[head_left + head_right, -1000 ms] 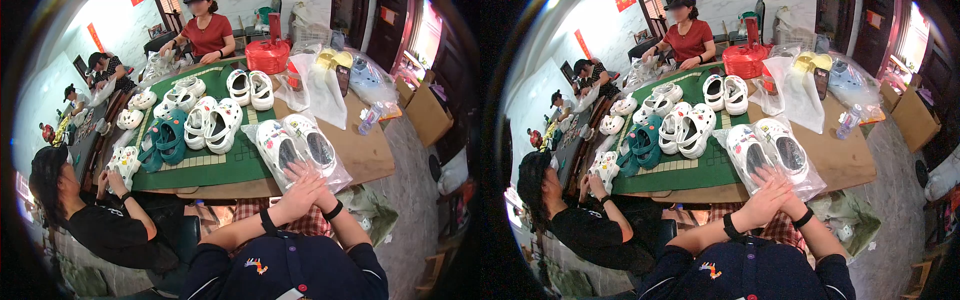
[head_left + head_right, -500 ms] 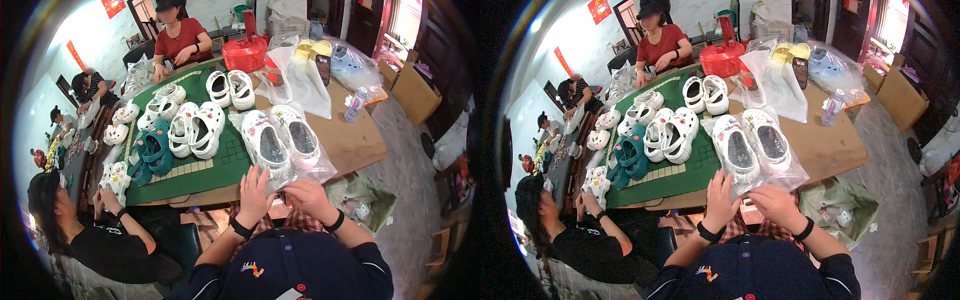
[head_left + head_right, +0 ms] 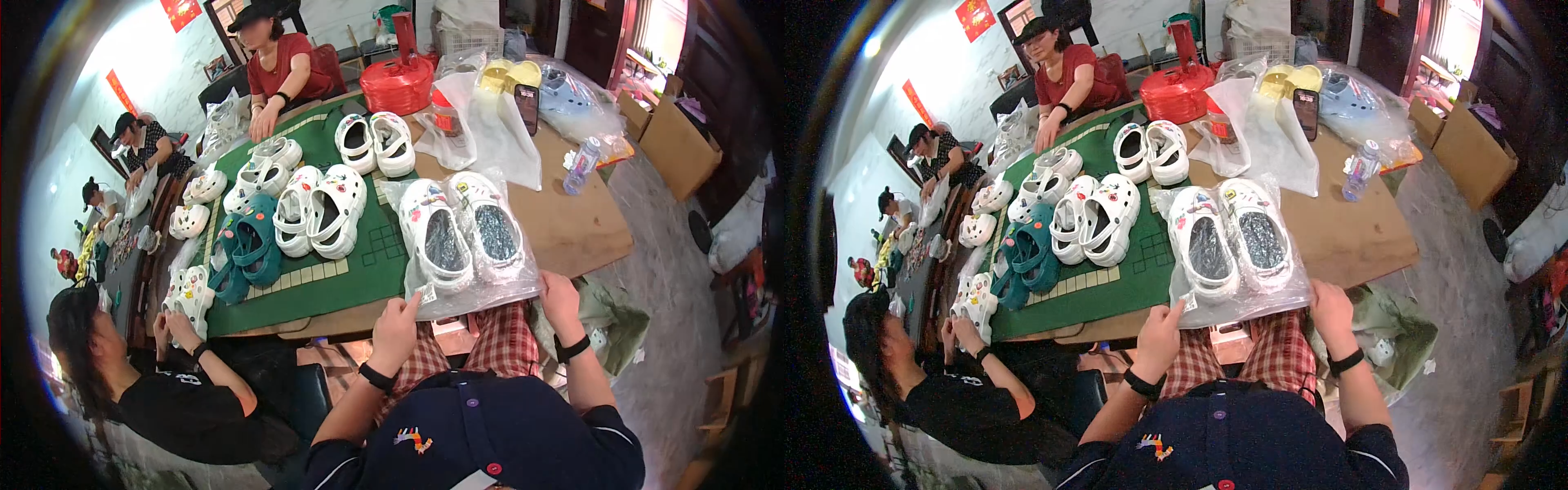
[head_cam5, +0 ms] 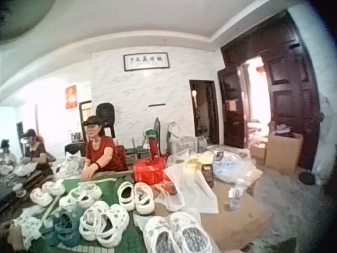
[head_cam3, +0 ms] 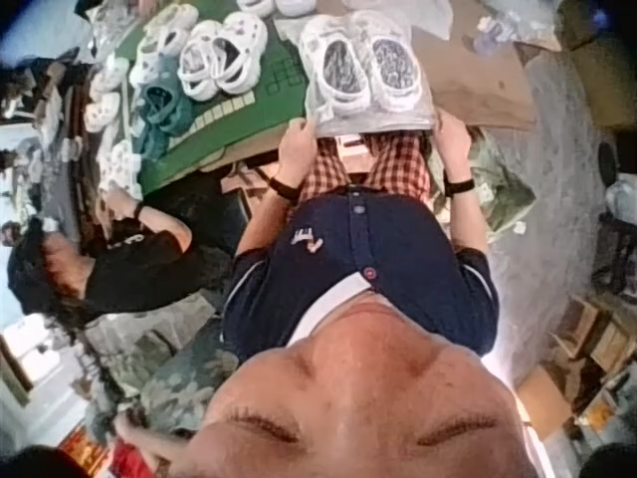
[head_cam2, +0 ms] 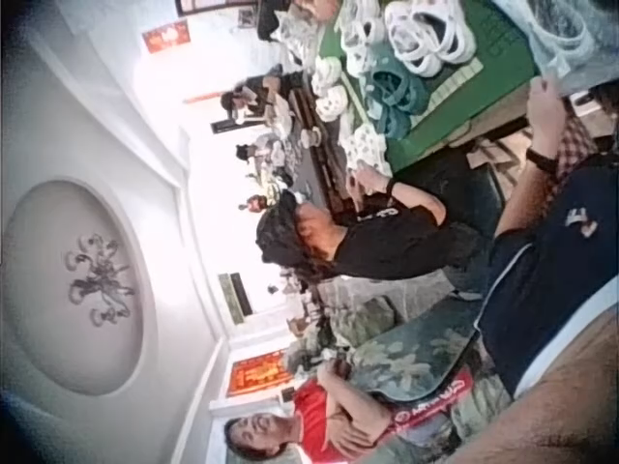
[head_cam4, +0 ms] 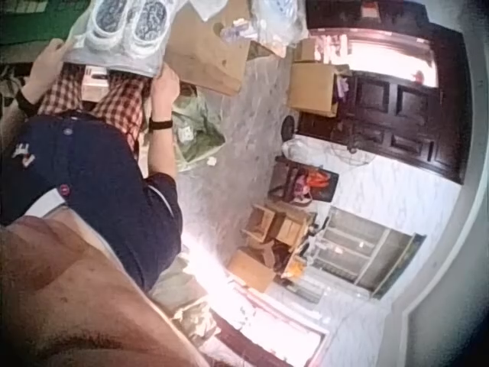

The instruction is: Placing shoes and protective packaging into bags.

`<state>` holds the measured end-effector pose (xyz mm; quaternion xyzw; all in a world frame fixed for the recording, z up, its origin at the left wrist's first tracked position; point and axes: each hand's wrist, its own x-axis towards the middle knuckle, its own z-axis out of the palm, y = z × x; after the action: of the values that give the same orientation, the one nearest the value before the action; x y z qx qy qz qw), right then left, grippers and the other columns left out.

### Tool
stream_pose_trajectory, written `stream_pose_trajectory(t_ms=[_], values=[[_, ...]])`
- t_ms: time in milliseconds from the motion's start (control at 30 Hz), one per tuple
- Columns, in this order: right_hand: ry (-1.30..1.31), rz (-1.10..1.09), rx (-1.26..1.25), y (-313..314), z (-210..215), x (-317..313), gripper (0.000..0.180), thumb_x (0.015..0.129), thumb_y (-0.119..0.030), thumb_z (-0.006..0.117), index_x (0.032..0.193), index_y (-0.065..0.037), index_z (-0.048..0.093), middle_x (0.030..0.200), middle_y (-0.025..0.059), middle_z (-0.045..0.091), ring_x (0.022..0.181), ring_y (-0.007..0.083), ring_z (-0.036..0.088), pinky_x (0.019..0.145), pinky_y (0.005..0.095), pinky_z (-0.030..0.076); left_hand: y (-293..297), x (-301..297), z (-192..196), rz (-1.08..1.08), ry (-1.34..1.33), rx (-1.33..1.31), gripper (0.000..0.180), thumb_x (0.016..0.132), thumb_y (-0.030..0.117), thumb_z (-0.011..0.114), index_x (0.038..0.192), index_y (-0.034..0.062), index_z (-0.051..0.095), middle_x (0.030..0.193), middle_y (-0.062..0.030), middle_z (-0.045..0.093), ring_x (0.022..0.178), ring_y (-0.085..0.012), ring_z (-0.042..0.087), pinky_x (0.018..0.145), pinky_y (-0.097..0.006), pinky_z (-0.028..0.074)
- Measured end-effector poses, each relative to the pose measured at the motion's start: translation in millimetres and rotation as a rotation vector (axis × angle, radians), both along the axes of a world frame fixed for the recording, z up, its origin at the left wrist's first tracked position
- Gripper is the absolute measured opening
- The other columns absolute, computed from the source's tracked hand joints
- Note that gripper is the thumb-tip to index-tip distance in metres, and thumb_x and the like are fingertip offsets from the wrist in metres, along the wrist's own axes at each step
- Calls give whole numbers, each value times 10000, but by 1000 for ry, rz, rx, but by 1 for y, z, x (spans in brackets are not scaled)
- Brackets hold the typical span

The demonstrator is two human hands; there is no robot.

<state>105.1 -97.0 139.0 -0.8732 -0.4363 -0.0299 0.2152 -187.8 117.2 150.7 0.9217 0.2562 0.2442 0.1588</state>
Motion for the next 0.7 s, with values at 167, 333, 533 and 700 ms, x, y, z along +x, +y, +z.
stream_pose_trajectory(t_ms=[167,333,533,700], values=[[513,203,9,-13,57,9,834,770,-264,763,1408,69,342,1362,234,490,1260,284,491,1016,373,414,30,-19,42,-204,65,-286,821,762,243,745,1420,-22,331,1360,-259,426,1255,-382,452,1060,-419,380],[785,94,364,51,96,46,604,878,-251,680,1308,102,446,1217,159,596,1127,225,565,955,345,447,84,18,41,-47,-335,-765,858,861,223,680,1494,-21,154,1484,-278,291,1383,-342,326,1114,-409,304],[1384,100,375,119,64,33,474,893,-245,676,1258,28,545,1101,77,660,971,150,621,855,296,491,83,92,1,45,-333,-1064,883,895,402,631,1485,-36,141,1493,-297,269,1388,-388,283,1114,-442,268],[1410,273,443,112,51,13,497,885,-227,683,1282,25,523,1145,80,642,1007,152,605,890,302,479,54,96,-27,79,-145,-744,1060,806,548,637,1498,-23,71,1494,-269,281,1406,-441,211,1120,-587,57]])
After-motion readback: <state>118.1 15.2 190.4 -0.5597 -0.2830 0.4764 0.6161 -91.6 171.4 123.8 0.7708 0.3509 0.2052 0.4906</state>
